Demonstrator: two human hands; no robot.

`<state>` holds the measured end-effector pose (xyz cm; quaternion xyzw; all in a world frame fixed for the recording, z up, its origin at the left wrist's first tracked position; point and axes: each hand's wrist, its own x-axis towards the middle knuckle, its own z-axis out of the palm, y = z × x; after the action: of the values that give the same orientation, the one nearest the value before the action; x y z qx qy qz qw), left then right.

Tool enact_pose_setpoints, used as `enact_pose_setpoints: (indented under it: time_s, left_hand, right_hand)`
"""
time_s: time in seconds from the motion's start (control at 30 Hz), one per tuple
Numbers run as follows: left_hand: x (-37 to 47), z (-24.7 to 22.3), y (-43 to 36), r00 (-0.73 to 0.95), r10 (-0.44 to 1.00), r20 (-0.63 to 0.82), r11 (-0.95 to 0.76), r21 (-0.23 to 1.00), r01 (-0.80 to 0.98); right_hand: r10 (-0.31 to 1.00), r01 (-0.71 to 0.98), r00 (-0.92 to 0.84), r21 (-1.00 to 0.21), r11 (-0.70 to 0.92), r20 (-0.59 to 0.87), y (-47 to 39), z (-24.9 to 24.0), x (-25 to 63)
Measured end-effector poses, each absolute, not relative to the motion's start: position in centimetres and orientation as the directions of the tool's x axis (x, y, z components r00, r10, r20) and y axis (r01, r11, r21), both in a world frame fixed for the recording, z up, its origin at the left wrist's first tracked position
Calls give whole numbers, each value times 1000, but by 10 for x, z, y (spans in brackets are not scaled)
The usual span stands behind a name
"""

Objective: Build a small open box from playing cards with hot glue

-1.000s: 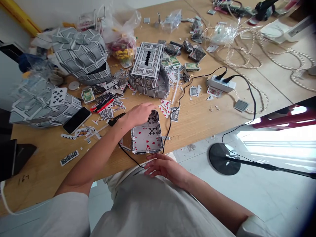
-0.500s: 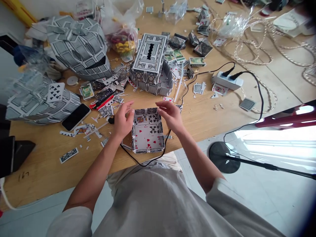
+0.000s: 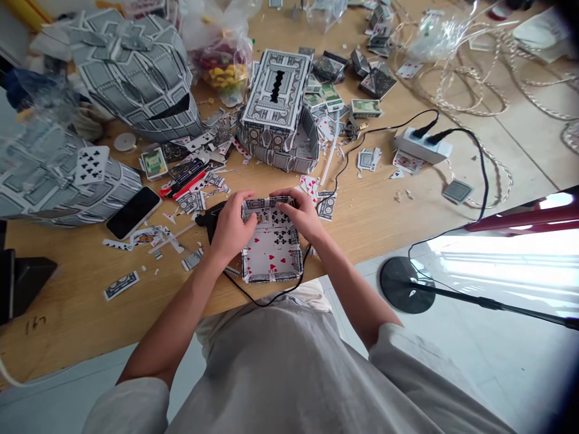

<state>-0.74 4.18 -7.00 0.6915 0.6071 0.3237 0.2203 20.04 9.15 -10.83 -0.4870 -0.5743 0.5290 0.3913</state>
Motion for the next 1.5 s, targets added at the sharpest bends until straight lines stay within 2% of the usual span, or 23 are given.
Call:
enact_pose_setpoints:
  time_s: [0.07, 0.13, 0.2, 0.27, 0.33, 0.43, 0.6, 0.7, 0.9, 1.17, 1.5]
  left_hand:
    - [-4, -57, 30, 92, 956, 280, -242, 570, 785]
    - [4, -47, 17, 211, 935, 284, -322, 434, 841]
    - [15, -43, 8, 372, 916, 151, -401, 325, 856]
    - [27, -46, 4, 450, 893, -8, -435, 243, 867]
    - [38, -52, 6, 450, 885, -115, -427, 178, 886]
    - [46, -59, 13, 437, 878, -196, -423, 115, 899]
    - [48, -57, 14, 440, 865, -240, -432, 87, 898]
    - [50, -54, 10, 419, 864, -279, -424, 45, 904]
    - [55, -52, 10, 395, 867, -304, -418, -12, 908]
    - [53, -60, 12, 388, 880, -273, -400, 15, 916]
    - [51, -63, 15, 410, 885, -221, -408, 57, 911]
  right_hand:
    - [964, 163, -261, -987, -9, -52, 95, -105, 206]
    - [950, 187, -311, -982, 27, -33, 99, -100, 210]
    - [935, 228, -354, -972, 53, -32, 104, -96, 212]
    - [924, 265, -379, -962, 63, -44, 110, -94, 211]
    - [920, 275, -388, -959, 64, -49, 114, -94, 207]
    - [918, 240, -394, -969, 55, -46, 116, -100, 202]
    - [932, 73, -362, -997, 4, -23, 109, -112, 200]
    - [945, 31, -327, -999, -14, -23, 107, -115, 198]
    - [950, 40, -311, -999, 4, -9, 108, -116, 196]
    - [952, 85, -306, -996, -7, -32, 109, -116, 195]
    - [950, 51, -310, -999, -13, -28, 110, -119, 193]
